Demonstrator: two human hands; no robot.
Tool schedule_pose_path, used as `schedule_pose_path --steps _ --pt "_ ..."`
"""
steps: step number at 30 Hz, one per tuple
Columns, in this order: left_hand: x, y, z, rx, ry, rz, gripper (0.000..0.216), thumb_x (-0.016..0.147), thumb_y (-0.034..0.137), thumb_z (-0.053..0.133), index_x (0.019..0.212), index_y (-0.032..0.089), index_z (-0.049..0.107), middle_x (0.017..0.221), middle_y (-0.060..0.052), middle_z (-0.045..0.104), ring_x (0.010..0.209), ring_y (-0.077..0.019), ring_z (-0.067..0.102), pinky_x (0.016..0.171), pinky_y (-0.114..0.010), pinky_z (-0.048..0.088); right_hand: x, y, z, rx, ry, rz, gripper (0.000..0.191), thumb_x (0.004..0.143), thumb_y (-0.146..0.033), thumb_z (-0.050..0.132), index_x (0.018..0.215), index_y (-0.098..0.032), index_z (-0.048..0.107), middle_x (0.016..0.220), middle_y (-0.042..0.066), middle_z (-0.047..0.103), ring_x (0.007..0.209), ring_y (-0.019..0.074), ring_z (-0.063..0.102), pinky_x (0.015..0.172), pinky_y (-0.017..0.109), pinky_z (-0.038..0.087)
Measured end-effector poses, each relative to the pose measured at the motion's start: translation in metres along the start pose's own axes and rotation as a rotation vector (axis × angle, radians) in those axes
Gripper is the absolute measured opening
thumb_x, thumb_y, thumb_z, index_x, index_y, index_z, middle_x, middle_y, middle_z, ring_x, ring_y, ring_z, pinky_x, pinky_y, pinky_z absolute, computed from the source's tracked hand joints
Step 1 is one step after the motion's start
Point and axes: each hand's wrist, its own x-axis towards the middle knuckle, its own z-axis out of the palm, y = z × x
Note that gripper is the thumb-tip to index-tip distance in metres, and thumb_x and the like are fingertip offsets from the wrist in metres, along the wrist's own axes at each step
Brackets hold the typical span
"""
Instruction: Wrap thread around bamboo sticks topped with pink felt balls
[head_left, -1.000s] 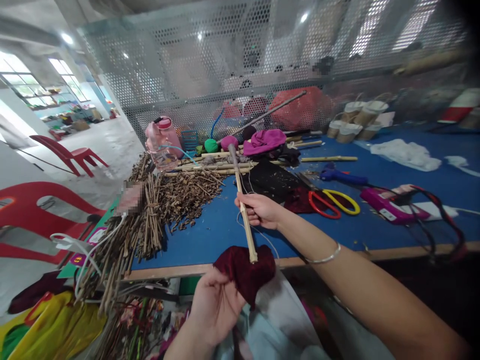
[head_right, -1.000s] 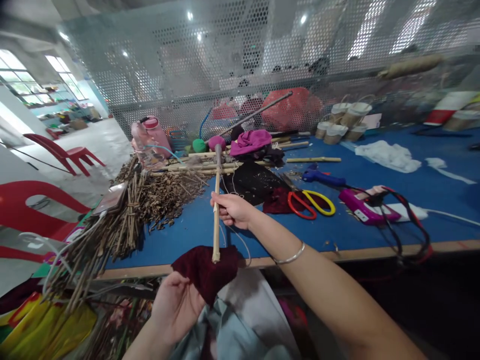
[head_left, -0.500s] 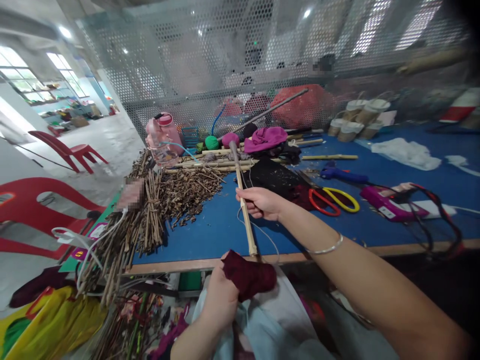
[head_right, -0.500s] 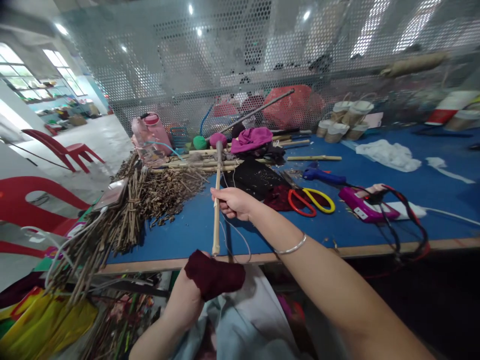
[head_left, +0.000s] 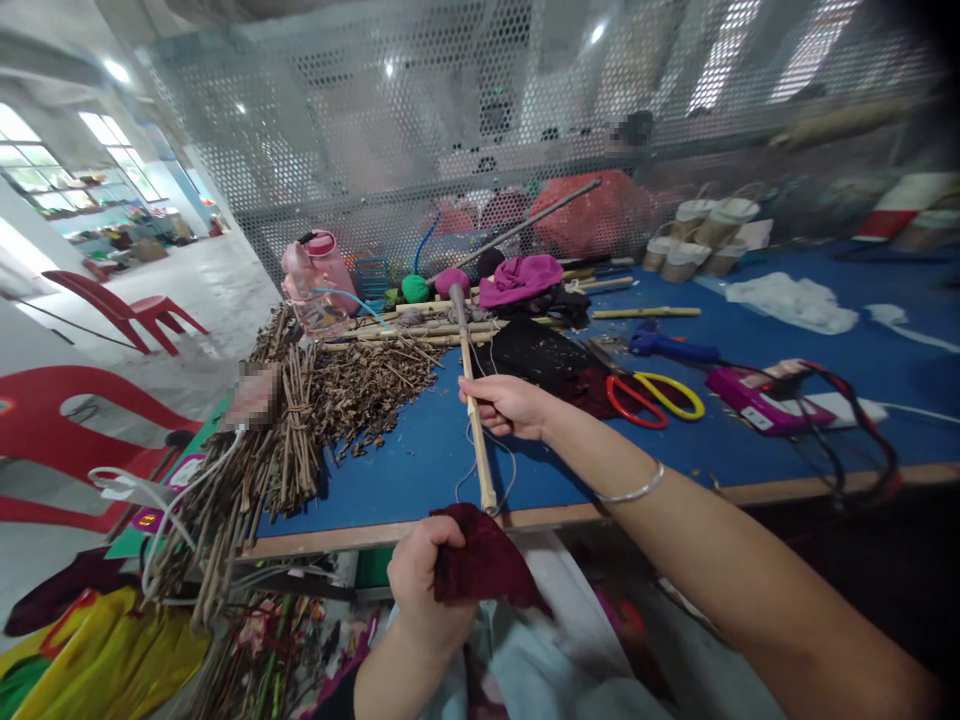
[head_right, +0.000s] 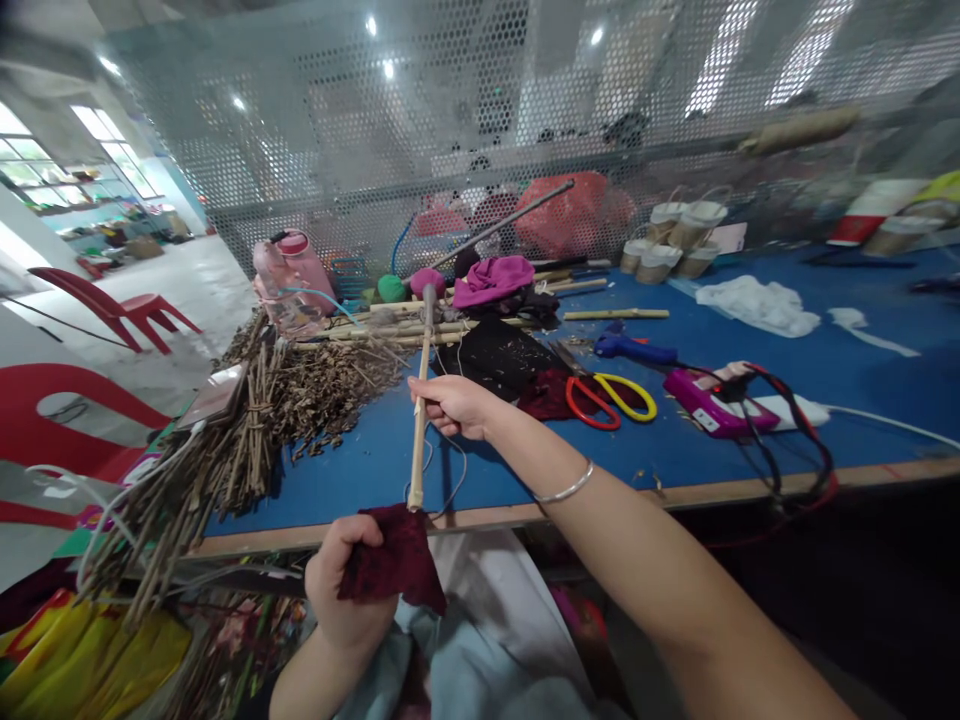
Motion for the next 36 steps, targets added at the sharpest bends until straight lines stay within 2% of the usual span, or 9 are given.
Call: schedule_pose_path --steps 3,7,10,16,19,23,28,31,36 --pt "-0.004 0.007 0.004 -0.204 0.054 -0.213 0.021 0.059 0.007 0.059 0.067 0.019 0.045 0.058 0.006 0.049 0.05 -0.0068 0.046 0.048 -0.015 0.036 0.001 0.001 0.001 0.005 -0.001 0.003 0.032 0.081 -0.045 0.051 0.067 -0.017 0.043 0.042 -0.01 0.024 0.033 0.0024 0.016 0.03 0.013 0.014" --pt "-0.009 0.015 0.01 -0.541 0.023 -0.567 0.025 0.064 0.006 0.058 0.067 0.02 0.038 0.053 0.007 0.045 0.045 -0.0062 0.04 0.043 -0.014 0.032 0.001 0.002 0.001 0.011 -0.009 -0.008 0.032 0.08 -0.046 0.052 0.067 -0.017 0.043 0.042 -0.011 0.023 0.033 0.0027 0.015 0.03 0.013 0.013" --pt "-0.007 0.019 0.012 -0.625 0.031 -0.657 0.026 0.064 0.007 0.06 0.068 0.02 0.038 0.052 0.008 0.044 0.045 -0.0053 0.038 0.043 -0.014 0.031 0.001 0.002 0.001 0.006 -0.01 -0.01 0.032 0.081 -0.045 0.051 0.067 -0.018 0.043 0.042 -0.011 0.023 0.033 0.0028 0.015 0.03 0.013 0.013" --pt "0.002 0.024 0.013 -0.63 0.012 -0.727 0.022 0.068 0.013 0.06 0.069 0.02 0.039 0.052 0.006 0.05 0.044 -0.0054 0.043 0.043 -0.014 0.034 0.0 0.003 0.0 0.005 -0.011 -0.02 0.031 0.084 -0.044 0.046 0.067 -0.018 0.042 0.042 -0.01 0.023 0.034 0.0032 0.014 0.03 0.013 0.013" --pt "0.004 0.027 0.013 -0.566 -0.015 -0.755 0.023 0.068 0.012 0.061 0.086 0.019 0.048 0.062 0.004 0.059 0.051 -0.0077 0.053 0.05 -0.016 0.041 -0.001 0.002 -0.001 0.01 -0.012 -0.022 0.031 0.084 -0.043 0.046 0.067 -0.018 0.042 0.043 -0.01 0.023 0.034 0.0033 0.014 0.03 0.013 0.013" --pt "0.001 0.028 0.011 -0.49 -0.102 -0.624 0.059 0.069 0.015 0.063 0.123 0.02 0.041 0.069 0.001 0.064 0.052 -0.0094 0.056 0.05 -0.018 0.046 -0.003 0.001 -0.001 0.021 -0.013 -0.017 0.032 0.084 -0.043 0.046 0.066 -0.018 0.041 0.043 -0.01 0.022 0.034 0.0032 0.014 0.03 0.013 0.013" --pt "-0.003 0.022 0.009 -0.412 -0.192 -0.462 0.065 0.077 0.021 0.058 0.135 0.023 0.029 0.083 -0.005 0.067 0.065 -0.0134 0.063 0.063 -0.024 0.052 -0.003 0.002 -0.003 0.029 -0.019 -0.015 0.032 0.083 -0.044 0.047 0.066 -0.018 0.041 0.043 -0.01 0.022 0.033 0.0031 0.015 0.03 0.013 0.013" --pt "-0.003 0.017 0.008 -0.413 -0.208 -0.433 0.072 0.076 0.025 0.059 0.138 0.02 0.022 0.081 -0.007 0.067 0.065 -0.0149 0.064 0.066 -0.028 0.053 -0.002 0.002 -0.003 0.025 -0.019 -0.017 0.033 0.083 -0.045 0.048 0.066 -0.018 0.041 0.043 -0.01 0.022 0.033 0.0031 0.015 0.03 0.013 0.013" --pt "0.0 0.01 0.008 -0.646 -0.277 -0.559 0.076 0.081 0.03 0.054 0.141 0.024 0.009 0.063 0.0 0.063 0.041 -0.009 0.054 0.039 -0.018 0.044 -0.003 0.002 -0.002 0.018 -0.007 -0.012 0.032 0.081 -0.046 0.05 0.067 -0.018 0.042 0.042 -0.01 0.024 0.033 0.0029 0.016 0.03 0.013 0.013"
